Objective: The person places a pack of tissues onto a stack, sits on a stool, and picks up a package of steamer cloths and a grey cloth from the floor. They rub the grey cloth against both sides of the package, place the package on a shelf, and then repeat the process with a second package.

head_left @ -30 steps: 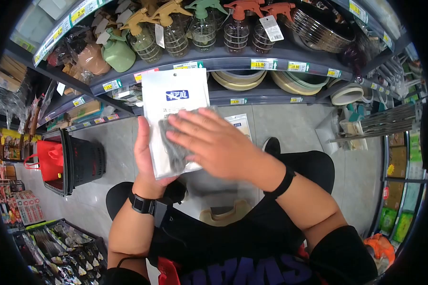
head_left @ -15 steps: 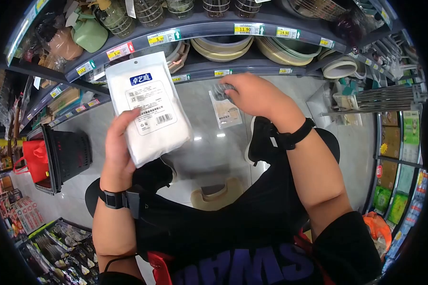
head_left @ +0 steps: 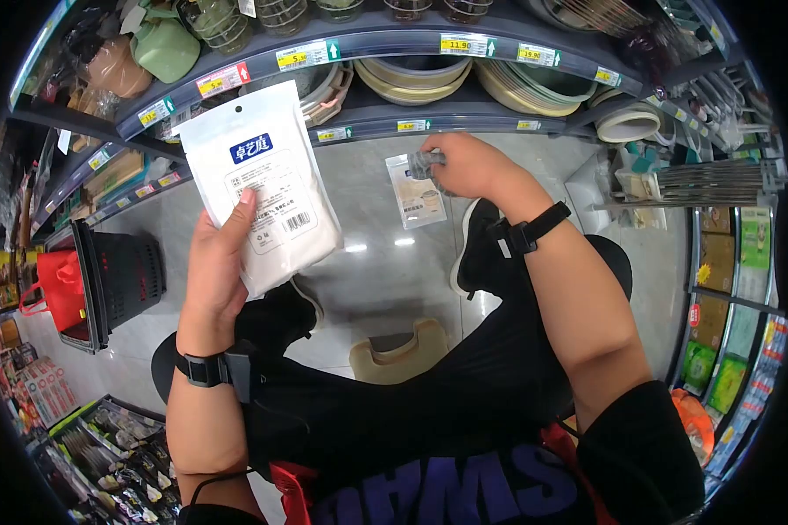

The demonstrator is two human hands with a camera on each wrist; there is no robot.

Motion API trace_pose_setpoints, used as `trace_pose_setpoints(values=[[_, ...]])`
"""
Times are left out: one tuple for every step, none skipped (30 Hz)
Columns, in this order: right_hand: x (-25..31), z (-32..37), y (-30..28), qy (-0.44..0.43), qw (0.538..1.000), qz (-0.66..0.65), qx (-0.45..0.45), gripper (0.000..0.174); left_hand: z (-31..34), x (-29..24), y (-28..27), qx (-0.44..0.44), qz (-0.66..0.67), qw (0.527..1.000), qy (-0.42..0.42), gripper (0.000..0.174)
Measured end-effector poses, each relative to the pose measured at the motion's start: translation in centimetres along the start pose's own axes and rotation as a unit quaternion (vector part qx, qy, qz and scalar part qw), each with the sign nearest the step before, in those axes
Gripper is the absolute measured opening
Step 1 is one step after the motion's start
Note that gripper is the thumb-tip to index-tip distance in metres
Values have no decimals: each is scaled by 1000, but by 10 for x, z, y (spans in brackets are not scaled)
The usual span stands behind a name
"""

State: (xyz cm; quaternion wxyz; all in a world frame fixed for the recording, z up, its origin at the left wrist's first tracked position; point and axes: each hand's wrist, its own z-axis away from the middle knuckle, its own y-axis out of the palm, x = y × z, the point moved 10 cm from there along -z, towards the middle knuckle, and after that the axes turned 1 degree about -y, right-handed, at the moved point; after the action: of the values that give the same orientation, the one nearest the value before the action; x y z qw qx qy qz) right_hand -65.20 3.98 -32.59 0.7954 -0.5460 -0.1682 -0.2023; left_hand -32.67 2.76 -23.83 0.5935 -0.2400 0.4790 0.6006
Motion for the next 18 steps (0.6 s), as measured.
trace_pose_setpoints(values=[[-3, -2, 2, 12, 1000, -13, 6, 41, 0, 1, -2, -5, -3, 1000, -3, 38], [-7, -4, 4, 24, 999, -26, 11, 42, 0, 1, -3, -10, -7, 1000, -5, 38], [-10, -6, 6, 36, 998, -39, 16, 43, 0, 2, -5, -15, -11, 1000, -8, 38], [-12, -8, 8, 43, 997, -52, 21, 44, -1, 2, -6, -12, -12, 1000, -8, 38], [-14, -10, 9, 50, 996, -65, 27, 44, -1, 2, -6, -9, -12, 1000, -9, 38], [-15, -11, 12, 56, 995, -78, 32, 45, -2, 2, -6, -7, -13, 1000, -10, 38], [-15, -12, 11, 57, 995, -82, 26, 45, -2, 3, -7, -12, -13, 1000, -14, 37], [-14, -12, 10, 57, 995, -86, 19, 44, -2, 3, -7, -17, -14, 1000, -18, 37], [-13, -13, 8, 57, 994, -90, 12, 44, -2, 3, -8, -22, -14, 999, -21, 37], [-13, -15, 8, 56, 994, -93, 10, 44, -3, 4, -9, -19, -15, 999, -22, 37], [-14, -16, 9, 56, 994, -96, 7, 45, -4, 5, -10, -15, -16, 999, -24, 37], [-16, -18, 11, 56, 993, -99, 5, 45, -4, 6, -10, -12, -17, 999, -25, 37], [-19, -21, 12, 46, 994, -94, -3, 44, -5, 7, -11, -12, -24, 999, -29, 37], [-24, -25, 16, 36, 995, -89, -11, 44, -5, 8, -11, -12, -30, 999, -34, 36], [-29, -28, 21, 27, 996, -84, -19, 44, -5, 8, -11, -11, -37, 999, -38, 36], [-33, -30, 23, 25, 996, -82, -31, 43, -6, 8, -11, -12, -35, 999, -36, 36], [-36, -32, 26, 23, 996, -79, -42, 43, -7, 9, -11, -12, -33, 999, -35, 36], [-40, -34, 27, 20, 995, -77, -53, 43, -7, 9, -10, -13, -31, 999, -33, 36]])
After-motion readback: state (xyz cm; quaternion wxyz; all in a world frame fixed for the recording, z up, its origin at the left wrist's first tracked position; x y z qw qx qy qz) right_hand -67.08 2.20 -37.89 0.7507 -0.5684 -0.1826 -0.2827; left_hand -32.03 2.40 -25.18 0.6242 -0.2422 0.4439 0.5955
